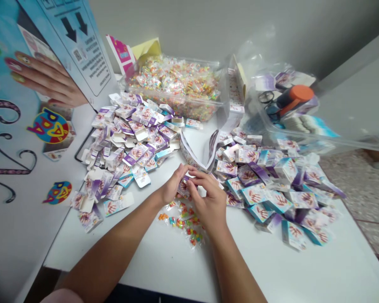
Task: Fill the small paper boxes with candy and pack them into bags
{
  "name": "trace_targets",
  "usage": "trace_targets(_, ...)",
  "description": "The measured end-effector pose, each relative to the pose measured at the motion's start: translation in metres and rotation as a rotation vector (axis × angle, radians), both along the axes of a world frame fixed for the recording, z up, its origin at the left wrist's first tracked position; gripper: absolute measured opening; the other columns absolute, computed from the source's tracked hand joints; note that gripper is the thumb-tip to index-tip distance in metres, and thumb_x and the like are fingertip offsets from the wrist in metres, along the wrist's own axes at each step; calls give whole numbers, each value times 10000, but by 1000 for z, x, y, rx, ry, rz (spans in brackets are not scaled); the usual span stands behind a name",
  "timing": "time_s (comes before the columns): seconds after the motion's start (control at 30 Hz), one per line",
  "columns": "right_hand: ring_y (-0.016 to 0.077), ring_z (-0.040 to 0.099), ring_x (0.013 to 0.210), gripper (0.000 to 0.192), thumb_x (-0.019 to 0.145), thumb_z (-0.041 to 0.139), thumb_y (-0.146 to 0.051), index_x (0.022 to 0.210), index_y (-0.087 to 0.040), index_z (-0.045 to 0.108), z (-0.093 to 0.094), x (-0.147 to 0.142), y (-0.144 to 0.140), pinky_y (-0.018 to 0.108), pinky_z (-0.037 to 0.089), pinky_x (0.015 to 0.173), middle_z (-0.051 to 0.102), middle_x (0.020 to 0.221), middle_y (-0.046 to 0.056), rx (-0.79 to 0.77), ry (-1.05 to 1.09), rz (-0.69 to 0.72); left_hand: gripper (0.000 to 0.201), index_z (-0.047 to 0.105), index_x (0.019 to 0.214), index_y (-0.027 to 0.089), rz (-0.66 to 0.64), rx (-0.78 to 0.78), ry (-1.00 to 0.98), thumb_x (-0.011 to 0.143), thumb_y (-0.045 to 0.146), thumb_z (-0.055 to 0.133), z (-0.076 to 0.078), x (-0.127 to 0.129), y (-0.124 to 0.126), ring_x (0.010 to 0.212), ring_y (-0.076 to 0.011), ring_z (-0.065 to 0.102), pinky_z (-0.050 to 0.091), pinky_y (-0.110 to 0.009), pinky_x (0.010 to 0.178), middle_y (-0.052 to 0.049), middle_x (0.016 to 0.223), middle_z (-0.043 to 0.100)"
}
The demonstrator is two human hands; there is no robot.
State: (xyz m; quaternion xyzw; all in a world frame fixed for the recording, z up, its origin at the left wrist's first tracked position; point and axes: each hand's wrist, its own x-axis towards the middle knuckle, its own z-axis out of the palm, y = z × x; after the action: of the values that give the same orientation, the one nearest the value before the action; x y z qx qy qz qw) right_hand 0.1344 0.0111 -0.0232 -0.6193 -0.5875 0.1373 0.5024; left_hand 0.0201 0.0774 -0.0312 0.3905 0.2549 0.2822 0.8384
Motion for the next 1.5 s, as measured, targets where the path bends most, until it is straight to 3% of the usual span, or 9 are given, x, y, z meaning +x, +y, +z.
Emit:
trace_targets(0.27,226,702,885,109,903,630,-295,882,-230,714,-1,-4,0,417,539,843,757,941,60,38,-26,-118,331,502,863,195,-27,2,-4,935,513,442,-3,4,0,579,-117,486,416,-233,569,25,661,502)
trace_targets(0.53,219,699,862,98,895,644,-232,834,-240,720,-3,-4,1,438,525,843,768,942,52,140,-178,-3,173,492,794,177,53,380,198,899,280,402,-15,-5,8,702,-123,463,376,-231,634,17,738,485)
trace_targets(0.7,231,692,945,179,903,626,-169,1031,-241,729,-5,-5,0,453,540,842,755,1106,79,168,-262,80,171,445,720,176,120,308,204,859,268,411,-17,-6,10,637,-104,436,346,-206,569,18,689,456)
trace_targets(0.83,219,691,979,190,908,610,-139,1030,-229,725,-4,-10,-1,435,535,881,735,1156,87,169,-278,22,224,495,779,172,103,152,124,857,369,422,-13,-2,7,596,-102,462,361,-195,530,9,689,500)
trace_targets(0.97,222,691,982,97,866,697,-216,961,-223,717,0,-14,-2,391,555,835,738,1065,78,138,-115,-103,219,482,811,189,49,46,77,803,407,462,-5,-1,4,497,-93,446,314,-181,465,33,621,485)
trace_targets(1.07,218,694,941,63,838,728,-203,888,-224,696,0,-14,-2,385,552,818,733,1017,63,197,-98,-119,194,454,787,197,57,60,66,787,390,468,-1,-4,3,458,-85,413,307,-180,456,52,570,445)
trace_targets(1.23,211,661,890,133,851,684,-104,894,-226,657,-1,-8,-1,399,513,796,728,1036,67,279,-294,31,204,457,777,192,56,132,87,818,390,427,-3,-8,4,451,-73,338,291,-187,460,62,562,402)
trace_targets(1.4,216,634,906,107,872,650,-146,939,-219,608,-1,1,-1,394,489,794,708,1082,82,173,-421,181,190,468,757,184,60,190,113,798,370,471,-8,-8,5,532,-87,401,299,-200,488,32,636,470)
trace_targets(1.5,209,643,846,136,869,666,-254,982,-217,600,-1,1,-4,358,500,735,702,950,59,57,-349,137,195,464,769,190,6,129,101,830,375,455,-6,-7,4,514,-94,428,306,-206,478,29,625,483)
